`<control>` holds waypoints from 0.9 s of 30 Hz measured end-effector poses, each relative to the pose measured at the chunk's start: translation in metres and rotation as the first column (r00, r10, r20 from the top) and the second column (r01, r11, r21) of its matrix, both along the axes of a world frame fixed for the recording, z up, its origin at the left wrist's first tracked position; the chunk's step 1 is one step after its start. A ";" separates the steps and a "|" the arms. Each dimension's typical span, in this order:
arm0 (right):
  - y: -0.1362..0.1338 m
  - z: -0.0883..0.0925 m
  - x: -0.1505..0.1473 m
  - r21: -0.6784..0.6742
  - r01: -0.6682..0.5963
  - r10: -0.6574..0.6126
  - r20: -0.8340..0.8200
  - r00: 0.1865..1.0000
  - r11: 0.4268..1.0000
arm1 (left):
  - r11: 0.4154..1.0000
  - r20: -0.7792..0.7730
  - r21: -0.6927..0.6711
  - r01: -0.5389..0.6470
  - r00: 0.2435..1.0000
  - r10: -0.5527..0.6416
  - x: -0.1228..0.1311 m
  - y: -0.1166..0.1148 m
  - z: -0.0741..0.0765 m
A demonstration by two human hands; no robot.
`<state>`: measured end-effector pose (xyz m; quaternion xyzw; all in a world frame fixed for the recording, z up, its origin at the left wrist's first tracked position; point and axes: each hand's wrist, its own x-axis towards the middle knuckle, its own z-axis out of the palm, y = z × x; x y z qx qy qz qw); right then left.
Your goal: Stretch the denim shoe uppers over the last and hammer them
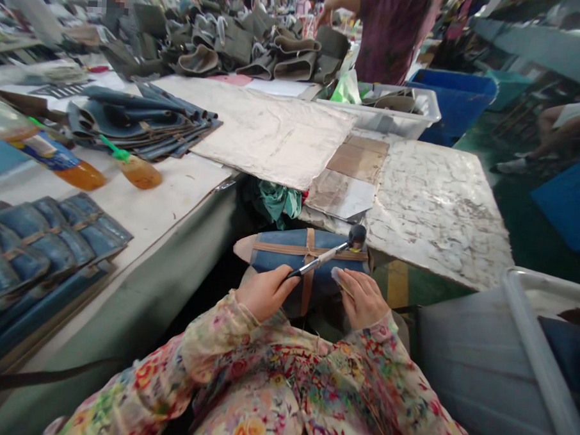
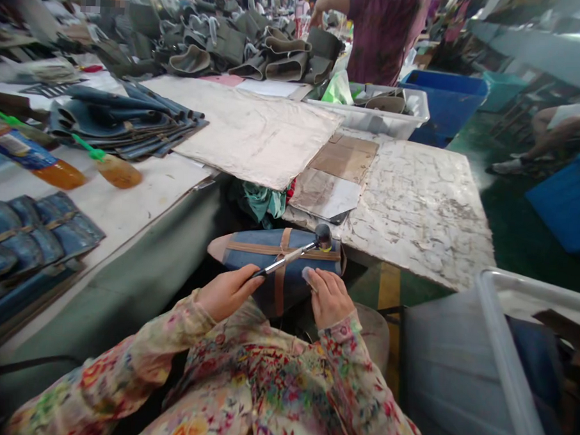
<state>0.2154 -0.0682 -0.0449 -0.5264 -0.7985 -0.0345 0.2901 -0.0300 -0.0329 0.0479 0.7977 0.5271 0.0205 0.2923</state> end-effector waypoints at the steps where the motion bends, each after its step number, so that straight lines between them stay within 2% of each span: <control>1: 0.000 0.000 0.000 0.000 -0.005 0.005 -0.003 1.000 1.000 | 1.000 0.051 0.009 -0.025 0.998 0.025 -0.011 -0.005 0.000; 3: 0.001 -0.001 0.001 0.016 -0.002 0.002 -0.002 1.000 1.000 | 0.997 0.071 -0.008 -0.076 0.995 0.077 -0.032 -0.013 0.001; 7: 0.004 -0.006 0.004 0.076 -0.036 0.035 0.019 0.999 0.996 | 0.991 -0.072 -0.093 -0.093 0.994 0.086 -0.065 -0.025 0.006; 11: 0.007 -0.009 0.009 0.090 -0.086 0.082 0.048 0.996 0.992 | 0.984 -0.020 -0.021 -0.175 0.984 0.174 -0.076 -0.028 0.010; 15: 0.008 -0.008 0.012 0.066 -0.080 0.077 0.050 0.996 0.995 | 0.973 -0.108 -0.066 -0.221 0.971 0.214 -0.086 -0.031 0.007; 17: 0.009 -0.007 0.013 0.058 -0.086 0.084 0.048 0.995 0.995 | 0.970 -0.068 -0.053 -0.239 0.970 0.235 -0.094 -0.033 0.007; 20: 0.010 -0.007 0.014 0.064 -0.097 0.094 0.050 0.994 0.993 | 0.939 0.016 0.035 -0.341 0.940 0.341 -0.108 -0.038 0.007; 22: 0.012 -0.007 0.013 0.068 -0.091 0.087 0.059 0.994 0.994 | 0.921 -0.029 0.042 -0.386 0.921 0.388 -0.117 -0.042 0.005; 25: 0.013 -0.005 0.011 0.061 -0.076 0.073 0.054 0.996 0.995 | 0.931 -0.118 0.003 -0.365 0.925 0.362 -0.131 -0.045 0.002; 27: 0.014 -0.002 0.013 0.041 -0.008 0.008 0.007 1.000 0.999 | 0.912 -0.144 0.067 -0.404 0.901 0.409 -0.140 -0.040 0.004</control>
